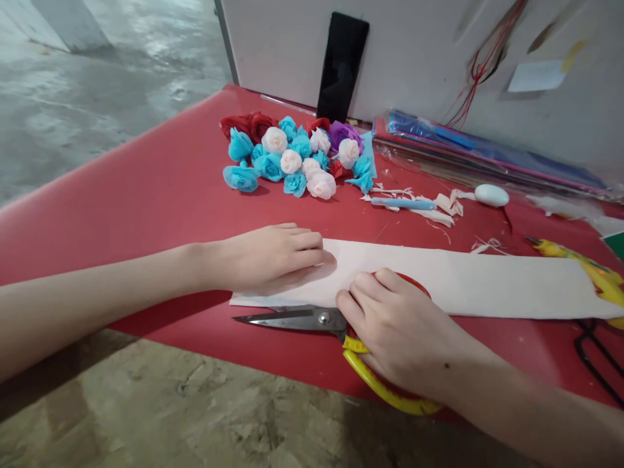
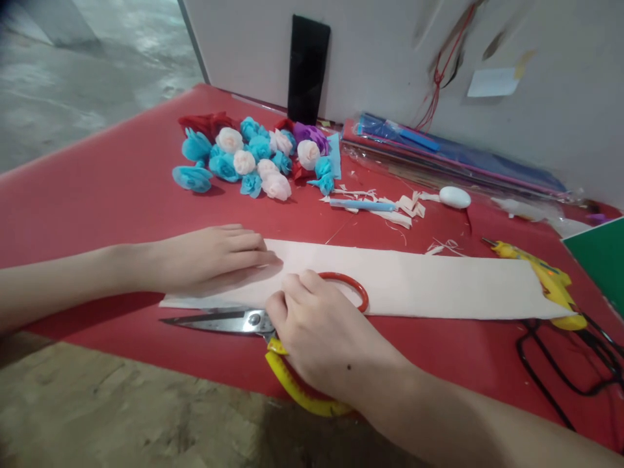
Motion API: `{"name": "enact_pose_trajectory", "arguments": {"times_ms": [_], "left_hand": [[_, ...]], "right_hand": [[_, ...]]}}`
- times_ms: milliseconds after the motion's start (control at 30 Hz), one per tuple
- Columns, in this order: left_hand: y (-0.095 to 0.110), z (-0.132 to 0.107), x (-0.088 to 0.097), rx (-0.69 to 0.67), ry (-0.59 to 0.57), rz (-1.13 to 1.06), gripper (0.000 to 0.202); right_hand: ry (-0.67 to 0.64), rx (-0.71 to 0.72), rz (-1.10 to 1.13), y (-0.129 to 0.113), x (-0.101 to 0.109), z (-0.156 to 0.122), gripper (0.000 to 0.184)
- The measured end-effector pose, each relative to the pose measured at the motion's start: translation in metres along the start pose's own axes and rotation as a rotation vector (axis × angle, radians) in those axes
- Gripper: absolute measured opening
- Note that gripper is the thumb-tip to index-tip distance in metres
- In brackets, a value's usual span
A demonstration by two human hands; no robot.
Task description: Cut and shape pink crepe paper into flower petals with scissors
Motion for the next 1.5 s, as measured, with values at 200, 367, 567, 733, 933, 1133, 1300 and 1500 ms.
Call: {"name": "enact_pose_trajectory", "arguments": {"times_ms": [200, 367, 567, 733, 933, 1133, 1300, 1500], "left_hand": [[0.000, 0.001, -0.001, -0.004, 0.026, 0.003, 0.033], [-0.001, -0.001, -0.002, -0.006, 0.018, 0.004, 0.032], [0.000, 0.001, 0.000, -0.003, 0.013, 0.005, 0.031], [0.000, 0.001, 0.001, 0.003, 0.011, 0.009, 0.033], [0.000, -0.001, 0.001, 0.002, -0.002, -0.017, 0.032], [-0.001, 0.000, 0.000, 0.013, -0.015, 0.012, 0.032], [-0.001, 0.001, 0.001, 0.012, -0.031, 0.006, 0.032], [0.000, 0.001, 0.001, 0.020, -0.008, 0.007, 0.032]], "right_hand": [[0.053, 0.036, 0.054, 0.005, -0.002, 0.001, 0.004], [0.078, 0.041, 0.053, 0.006, -0.007, -0.002, 0.008], [0.075, 0.040, 0.035, 0.006, -0.009, -0.001, 0.008], [0.078, 0.058, 0.008, 0.006, -0.007, 0.005, 0.008], [0.078, 0.078, 0.021, 0.005, -0.008, 0.009, 0.012], [0.127, 0.121, -0.039, 0.003, -0.009, 0.007, 0.022], [0.060, 0.116, -0.064, 0.001, -0.004, 0.007, 0.022], [0.032, 0.113, -0.061, 0.000, 0.000, 0.011, 0.009]]}}
Point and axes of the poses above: each hand's wrist, its own z-axis towards the middle knuckle, its own x-axis out of the back of the hand, y = z × x, the point moved 1 cm from there along z, towards the middle knuckle, and after that the axes turned 7 degrees about z, right-handed, at the moved point
